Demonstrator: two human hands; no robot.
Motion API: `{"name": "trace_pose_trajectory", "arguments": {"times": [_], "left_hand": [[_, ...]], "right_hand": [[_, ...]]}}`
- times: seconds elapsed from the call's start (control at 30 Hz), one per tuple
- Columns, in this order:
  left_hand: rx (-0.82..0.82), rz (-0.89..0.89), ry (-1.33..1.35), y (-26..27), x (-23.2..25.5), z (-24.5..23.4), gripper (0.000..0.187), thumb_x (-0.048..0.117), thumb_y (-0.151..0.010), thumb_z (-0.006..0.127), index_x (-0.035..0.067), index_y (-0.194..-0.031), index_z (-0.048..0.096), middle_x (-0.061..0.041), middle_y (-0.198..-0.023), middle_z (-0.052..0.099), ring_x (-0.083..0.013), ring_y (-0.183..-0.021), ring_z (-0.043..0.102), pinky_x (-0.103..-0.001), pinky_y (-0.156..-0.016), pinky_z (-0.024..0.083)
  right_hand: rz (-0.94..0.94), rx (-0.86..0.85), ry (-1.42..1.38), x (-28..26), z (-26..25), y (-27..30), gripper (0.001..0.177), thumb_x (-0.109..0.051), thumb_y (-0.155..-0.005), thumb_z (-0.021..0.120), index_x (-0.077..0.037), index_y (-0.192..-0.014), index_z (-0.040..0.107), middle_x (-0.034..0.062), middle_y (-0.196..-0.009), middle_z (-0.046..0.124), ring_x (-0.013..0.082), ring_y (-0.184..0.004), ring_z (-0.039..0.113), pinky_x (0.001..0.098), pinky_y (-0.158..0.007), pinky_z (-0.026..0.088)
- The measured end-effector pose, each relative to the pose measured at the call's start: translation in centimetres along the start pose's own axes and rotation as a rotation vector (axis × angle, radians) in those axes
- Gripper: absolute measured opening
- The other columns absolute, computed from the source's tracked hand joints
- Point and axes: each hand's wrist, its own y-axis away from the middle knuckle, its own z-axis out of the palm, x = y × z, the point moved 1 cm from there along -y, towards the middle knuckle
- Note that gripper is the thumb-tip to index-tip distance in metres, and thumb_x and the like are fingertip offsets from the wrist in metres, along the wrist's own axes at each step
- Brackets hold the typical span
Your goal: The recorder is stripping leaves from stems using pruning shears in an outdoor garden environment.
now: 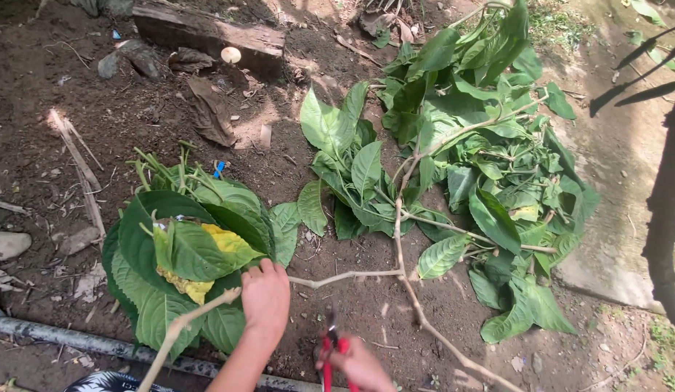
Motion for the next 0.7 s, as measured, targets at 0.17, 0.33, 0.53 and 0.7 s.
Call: {"name": "trace_pose_trajectory", "arguments": {"times": [0.17, 0.33, 0.53, 0.7], "left_hand": [[0.045, -0.066, 0.212, 0.0, 0.2, 0.1, 0.012, 0.017, -0.090, 0.061, 0.016, -0.097, 0.070, -0.004, -0.095, 0.062, -0.0233, -0.081, 0.071, -0.037, -0.069, 0.057], [0.058, -0.077, 0.229, 0.4, 0.8, -0.4, 0.010, 0.017, -0.087, 0.063, 0.016, -0.093, 0.071, -0.004, -0.095, 0.062, -0.0232, -0.078, 0.072, -0.037, -0.066, 0.058], [0.048, -0.086, 0.220, 0.7, 1.0, -1.5, 0.010, 0.016, -0.087, 0.063, 0.015, -0.093, 0.071, -0.005, -0.095, 0.063, -0.0231, -0.079, 0.072, -0.036, -0.066, 0.059], [0.051, -0.081, 0.241, 1.4, 0.8, -2.5, 0.012, 0.014, -0.085, 0.065, 0.013, -0.095, 0.070, -0.005, -0.096, 0.062, -0.0217, -0.074, 0.072, -0.034, -0.061, 0.059]], "right_hand": [[-0.026, 0.073, -0.094, 1.0, 3.6, -2.4, 0.038, 0.005, -0.086, 0.063, 0.007, -0.124, 0.058, 0.0119, -0.092, 0.075, 0.0191, -0.086, 0.075, 0.0334, -0.085, 0.060], [0.003, 0.082, -0.290, 0.0, 5.0, -4.7, 0.032, 0.006, -0.085, 0.064, 0.011, -0.117, 0.066, 0.0128, -0.091, 0.074, 0.0191, -0.082, 0.072, 0.0347, -0.077, 0.058], [-0.056, 0.160, -0.240, -0.6, 3.9, -6.5, 0.019, -0.004, -0.090, 0.064, 0.004, -0.107, 0.065, 0.0117, -0.094, 0.075, 0.0182, -0.087, 0.073, 0.0334, -0.080, 0.056], [0.080, 0.180, -0.303, -3.3, 4.0, -5.4, 0.016, -0.006, -0.091, 0.063, 0.003, -0.102, 0.069, 0.0125, -0.094, 0.077, 0.0205, -0.090, 0.077, 0.0336, -0.086, 0.060]]}}
